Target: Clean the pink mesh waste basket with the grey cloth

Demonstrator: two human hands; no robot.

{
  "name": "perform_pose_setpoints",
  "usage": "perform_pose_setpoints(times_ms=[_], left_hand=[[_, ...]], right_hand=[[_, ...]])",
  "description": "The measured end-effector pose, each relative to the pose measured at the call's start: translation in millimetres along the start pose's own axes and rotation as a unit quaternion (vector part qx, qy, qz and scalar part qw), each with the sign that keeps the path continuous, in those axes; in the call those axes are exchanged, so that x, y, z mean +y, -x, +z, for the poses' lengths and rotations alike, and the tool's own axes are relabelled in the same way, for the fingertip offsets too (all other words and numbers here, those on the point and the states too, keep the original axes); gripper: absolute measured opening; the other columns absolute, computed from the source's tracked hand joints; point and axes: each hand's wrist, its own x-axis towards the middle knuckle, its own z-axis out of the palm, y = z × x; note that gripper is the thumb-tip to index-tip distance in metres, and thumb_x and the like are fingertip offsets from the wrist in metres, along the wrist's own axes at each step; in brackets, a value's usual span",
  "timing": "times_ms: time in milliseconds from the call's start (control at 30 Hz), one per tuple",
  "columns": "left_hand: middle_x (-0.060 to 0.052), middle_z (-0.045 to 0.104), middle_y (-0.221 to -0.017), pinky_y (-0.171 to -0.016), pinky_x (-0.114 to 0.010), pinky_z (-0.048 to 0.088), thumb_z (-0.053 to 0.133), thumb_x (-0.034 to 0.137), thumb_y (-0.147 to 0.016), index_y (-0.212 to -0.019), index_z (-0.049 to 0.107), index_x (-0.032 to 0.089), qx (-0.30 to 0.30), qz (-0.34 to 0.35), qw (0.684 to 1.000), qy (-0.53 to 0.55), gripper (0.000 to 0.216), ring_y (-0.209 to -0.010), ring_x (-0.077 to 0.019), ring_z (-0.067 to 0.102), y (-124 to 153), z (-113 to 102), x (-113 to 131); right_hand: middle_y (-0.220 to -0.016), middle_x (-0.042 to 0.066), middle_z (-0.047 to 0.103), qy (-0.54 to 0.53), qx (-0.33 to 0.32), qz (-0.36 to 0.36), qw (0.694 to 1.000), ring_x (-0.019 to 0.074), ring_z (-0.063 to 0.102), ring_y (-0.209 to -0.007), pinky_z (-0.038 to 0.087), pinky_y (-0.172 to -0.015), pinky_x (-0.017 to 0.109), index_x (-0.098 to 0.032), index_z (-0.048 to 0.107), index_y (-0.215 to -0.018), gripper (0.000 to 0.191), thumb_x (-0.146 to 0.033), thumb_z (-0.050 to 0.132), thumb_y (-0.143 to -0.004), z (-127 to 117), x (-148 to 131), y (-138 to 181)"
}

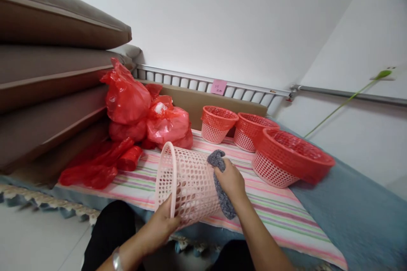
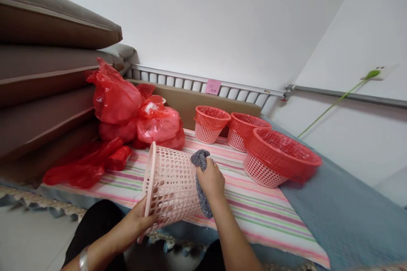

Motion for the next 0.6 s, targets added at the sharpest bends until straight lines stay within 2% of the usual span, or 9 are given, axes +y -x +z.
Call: perform_pose_setpoints(times_ms=[133,200,300,400,500,567,600], left_hand=[[-0.015,0.052,-0.139,-0.110,-0.047,0.031,0.071,0.033,-0.075,-0.146,0.019,0.021,0.010,-0.019,1.000,0.018,0.089,-0.127,-0.0306,0.048,19.7,-4.1,-10.5],[-0.014,0.052,-0.139,-0.109,-0.047,0.033,0.072,0.031,-0.073,-0.146,0.022,0.022,0.037,-0.017,0.999,0.022,0.089,-0.128,-0.0313,0.047,18.8,-2.7,-4.0],[-0.015,0.053,-0.138,-0.110,-0.046,0.031,0.071,0.026,-0.074,-0.141,0.033,0.018,0.094,0.016,0.995,-0.007,0.078,-0.128,-0.0316,0.047,12.4,1.6,9.4],[-0.017,0.055,-0.135,-0.109,-0.047,0.033,0.072,0.031,-0.072,-0.141,0.033,0.018,0.116,0.006,0.993,0.028,0.080,-0.128,-0.0332,0.046,10.7,2.7,10.6],[-0.017,0.064,-0.124,-0.109,-0.047,0.034,0.079,0.041,-0.063,-0.132,0.045,0.016,0.141,-0.010,0.990,0.022,0.081,-0.127,-0.0362,0.047,16.1,0.7,1.1],[-0.016,0.069,-0.114,-0.104,-0.049,0.039,0.083,0.044,-0.055,-0.120,0.058,0.016,0.178,-0.009,0.984,-0.021,0.076,-0.121,-0.0399,0.051,21.2,1.5,-3.9],[-0.015,0.070,-0.112,-0.100,-0.050,0.043,0.082,0.045,-0.056,-0.116,0.060,0.016,0.198,-0.009,0.979,-0.042,0.070,-0.117,-0.0398,0.054,23.8,3.1,-4.7]], right_hand=[[-0.110,0.009,0.062,-0.010,-0.011,-0.018,1.000,0.0225,0.060,-0.096,0.039,-0.071,0.027,-0.020,0.051,-0.118,0.037,-0.035,0.049,-0.084,0.0,-11.4,21.4],[-0.108,0.009,0.062,-0.024,-0.002,-0.026,0.999,0.0224,0.060,-0.097,0.039,-0.072,0.027,-0.020,0.051,-0.118,0.037,-0.033,0.049,-0.083,1.3,-13.3,29.5],[-0.106,0.008,0.062,-0.048,0.019,-0.029,0.998,0.0224,0.060,-0.096,0.039,-0.073,0.028,-0.020,0.052,-0.117,0.036,-0.030,0.049,-0.083,4.6,-13.0,36.4],[-0.103,0.009,0.063,-0.080,0.018,-0.016,0.996,0.0232,0.060,-0.094,0.040,-0.075,0.029,-0.019,0.053,-0.115,0.034,-0.030,0.050,-0.083,4.9,-19.8,44.1],[-0.101,0.009,0.063,-0.138,0.012,-0.043,0.989,0.0238,0.059,-0.094,0.041,-0.079,0.031,-0.019,0.055,-0.109,0.030,-0.030,0.052,-0.082,-0.7,-43.9,63.0],[-0.101,0.009,0.061,-0.183,0.011,-0.096,0.978,0.0239,0.058,-0.096,0.042,-0.082,0.032,-0.019,0.056,-0.106,0.028,-0.031,0.054,-0.081,-6.3,-67.2,81.4],[-0.103,0.009,0.061,-0.202,0.010,-0.128,0.971,0.0243,0.057,-0.097,0.042,-0.084,0.034,-0.020,0.056,-0.106,0.028,-0.032,0.055,-0.080,-8.6,-79.0,90.8]])
